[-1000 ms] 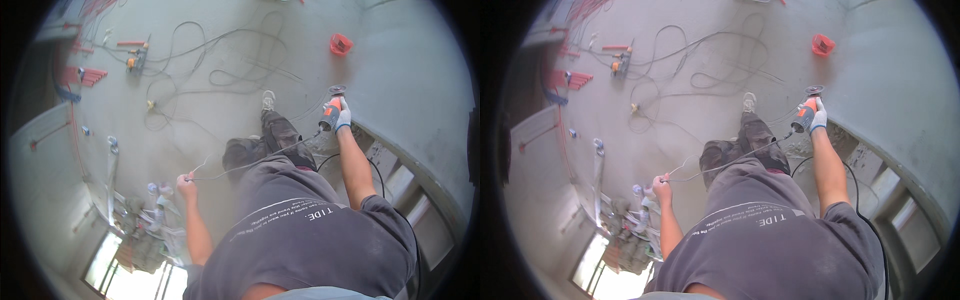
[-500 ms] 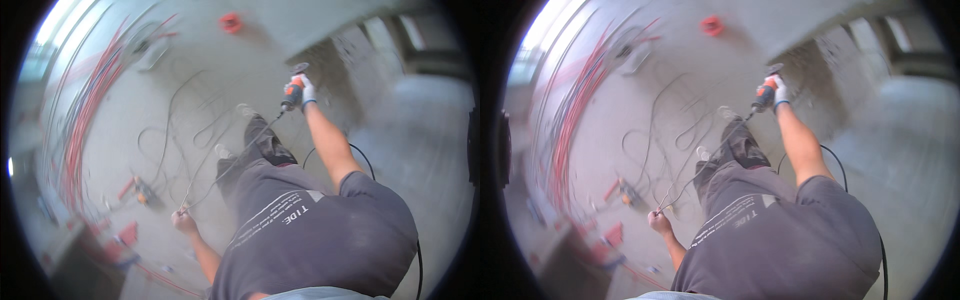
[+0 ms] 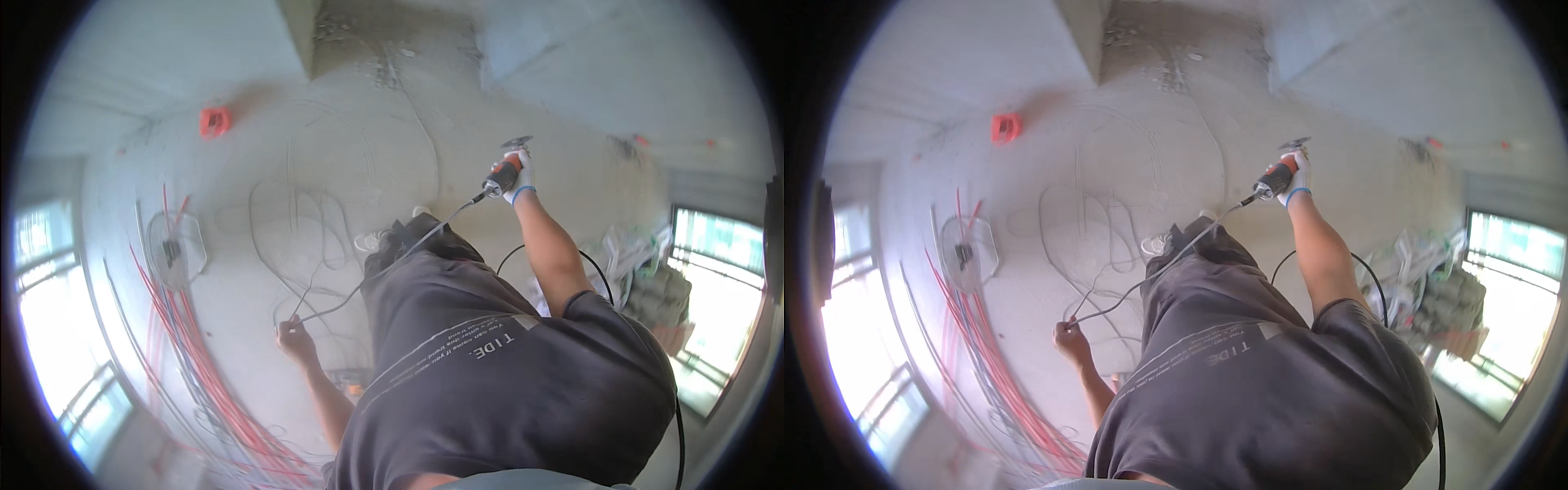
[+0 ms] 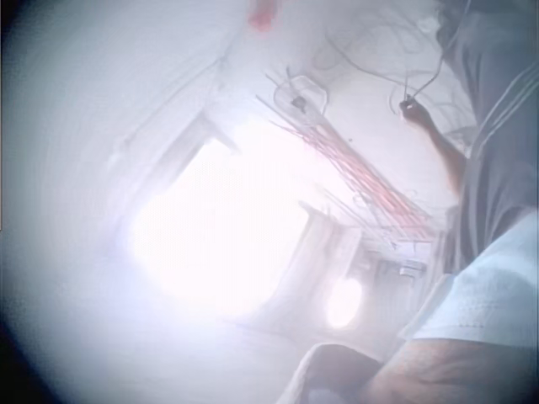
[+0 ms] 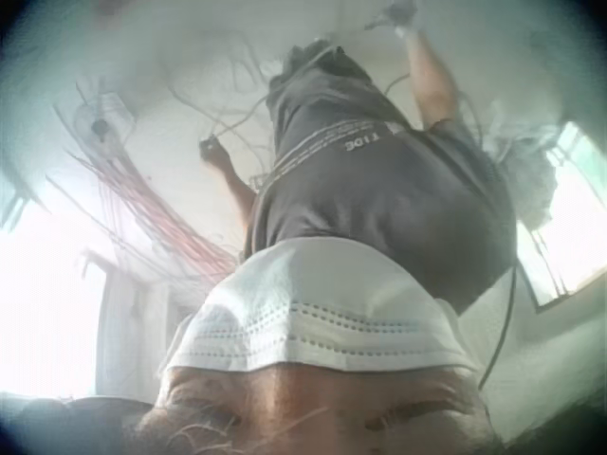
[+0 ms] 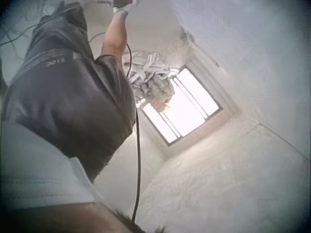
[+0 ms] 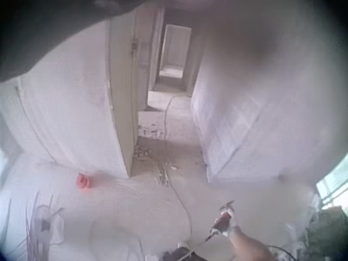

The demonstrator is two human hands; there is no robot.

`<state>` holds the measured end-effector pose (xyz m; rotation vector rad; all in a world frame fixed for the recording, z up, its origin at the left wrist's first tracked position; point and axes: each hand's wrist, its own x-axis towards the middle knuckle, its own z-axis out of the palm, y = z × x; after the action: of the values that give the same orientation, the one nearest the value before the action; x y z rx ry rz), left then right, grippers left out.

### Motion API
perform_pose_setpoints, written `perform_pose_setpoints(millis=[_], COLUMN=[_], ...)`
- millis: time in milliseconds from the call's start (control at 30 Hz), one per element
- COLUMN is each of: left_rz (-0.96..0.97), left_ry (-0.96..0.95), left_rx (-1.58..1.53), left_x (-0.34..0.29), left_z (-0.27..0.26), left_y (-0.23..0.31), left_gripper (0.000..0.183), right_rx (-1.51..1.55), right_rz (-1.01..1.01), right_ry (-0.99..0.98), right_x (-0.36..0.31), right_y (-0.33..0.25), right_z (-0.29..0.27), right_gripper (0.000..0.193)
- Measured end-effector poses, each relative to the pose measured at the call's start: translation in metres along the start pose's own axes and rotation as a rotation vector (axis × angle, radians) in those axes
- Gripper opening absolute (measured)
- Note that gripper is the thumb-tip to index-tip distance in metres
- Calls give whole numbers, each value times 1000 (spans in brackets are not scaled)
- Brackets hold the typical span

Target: The person uses an angle grinder to grind a concrete floor in a construction area. They move the tool across the surface, creating dust and visible grooves, then reposition to continue grinding another section.

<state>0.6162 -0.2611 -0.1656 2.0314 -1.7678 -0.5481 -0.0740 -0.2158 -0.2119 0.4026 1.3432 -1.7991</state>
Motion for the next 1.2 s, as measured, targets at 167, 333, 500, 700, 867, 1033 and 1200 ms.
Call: perform_pose_setpoints(millis=[167, 333, 500, 700, 867, 1033, 1200], left_rz=[42, 324, 373, 347, 409, 363, 369], left_ry=[-271, -348, -466, -813, -977, -934, -871], left_rx=[92, 175, 221, 316, 408, 318, 303], left_x=[-9, -2, -6, 19, 61, 73, 68], left_z=[64, 51, 52, 85, 110, 108, 113], left_y=[51, 109, 144, 136, 125, 161, 145], left_gripper=[24, 24, 22, 20, 27, 26, 27], right_rx=[207, 332, 395, 498, 599, 556, 581], right_rz=[-73, -86, -135, -202, -230, -263, -290], right_ry=[203, 437, 520, 532, 243, 469, 318], right_x=[-49, -138, -207, -250, -268, -256, -203], right_y=[-14, -16, 25, 83, 91, 55, 29], right_z=[-180, -285, -363, -431, -395, -363, -373], right_gripper=[37, 36, 35, 33, 35, 37, 33])
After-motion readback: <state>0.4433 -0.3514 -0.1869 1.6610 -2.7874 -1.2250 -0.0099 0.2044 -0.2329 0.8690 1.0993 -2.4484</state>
